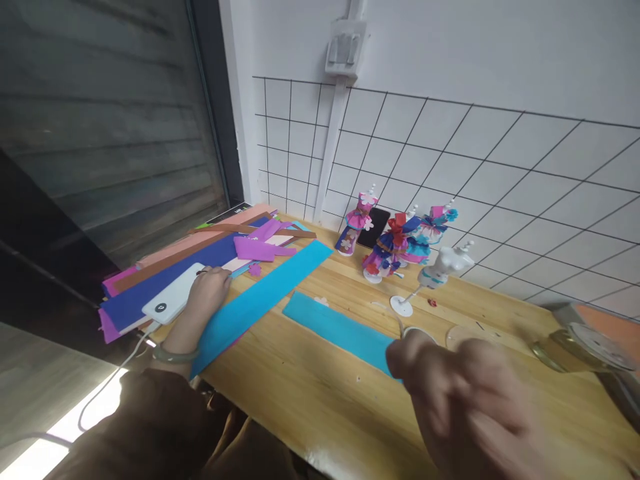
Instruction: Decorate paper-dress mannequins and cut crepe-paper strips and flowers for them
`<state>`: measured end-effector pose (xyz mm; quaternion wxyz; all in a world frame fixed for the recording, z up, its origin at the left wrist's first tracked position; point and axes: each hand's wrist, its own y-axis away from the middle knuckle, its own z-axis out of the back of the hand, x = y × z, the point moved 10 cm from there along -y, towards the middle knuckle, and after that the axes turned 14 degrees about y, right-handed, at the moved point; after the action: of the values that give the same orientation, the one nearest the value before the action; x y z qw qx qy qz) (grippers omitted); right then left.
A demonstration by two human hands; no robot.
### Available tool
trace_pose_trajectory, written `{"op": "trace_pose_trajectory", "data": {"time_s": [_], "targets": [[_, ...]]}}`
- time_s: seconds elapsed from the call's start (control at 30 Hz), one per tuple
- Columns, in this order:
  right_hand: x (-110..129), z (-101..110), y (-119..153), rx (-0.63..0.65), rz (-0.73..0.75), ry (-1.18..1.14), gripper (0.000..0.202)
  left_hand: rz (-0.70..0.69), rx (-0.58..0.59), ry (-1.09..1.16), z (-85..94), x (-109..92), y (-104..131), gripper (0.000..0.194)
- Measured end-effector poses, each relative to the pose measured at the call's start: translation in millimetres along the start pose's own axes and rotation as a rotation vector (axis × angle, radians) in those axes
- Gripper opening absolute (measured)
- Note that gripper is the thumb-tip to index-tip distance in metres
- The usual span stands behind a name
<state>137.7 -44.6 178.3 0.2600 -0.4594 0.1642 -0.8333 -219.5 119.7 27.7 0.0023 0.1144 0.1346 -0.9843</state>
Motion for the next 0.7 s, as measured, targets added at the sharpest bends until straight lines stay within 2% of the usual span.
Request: {"op": "trace_pose_trajectory", "data": {"time_s": [0.07,0.13,0.27,0.33,0.43,0.7], "targets": [[-25,-17,-6,0.008,-0.166,-0.068,0.005,-0.029,-0.011,-0.020,0.8,4,-7,0.035],[-56,-34,8,0.086,-0.299,0.004,0.006,-0.047,-0.003,-0.030,-1.6,7,-13,0.034],[-106,-59,57,0.286,-0.355,0.181,0.012,-0.060,0.047,-0.069,-13.3,10,-23,0.034],[-123,-71,80,0.400,-0.357,0.275,0.013,-0.058,0.070,-0.095,-19.6,11,-28,0.034],[-133,-79,100,0.450,-0.303,0.407,0.012,-0.049,0.100,-0.118,-27.9,15,-34,0.033],[-122,-79,111,0.231,-0.010,0.602,0.015,-0.038,0.102,-0.129,-33.0,22,-40,0.031]]}}
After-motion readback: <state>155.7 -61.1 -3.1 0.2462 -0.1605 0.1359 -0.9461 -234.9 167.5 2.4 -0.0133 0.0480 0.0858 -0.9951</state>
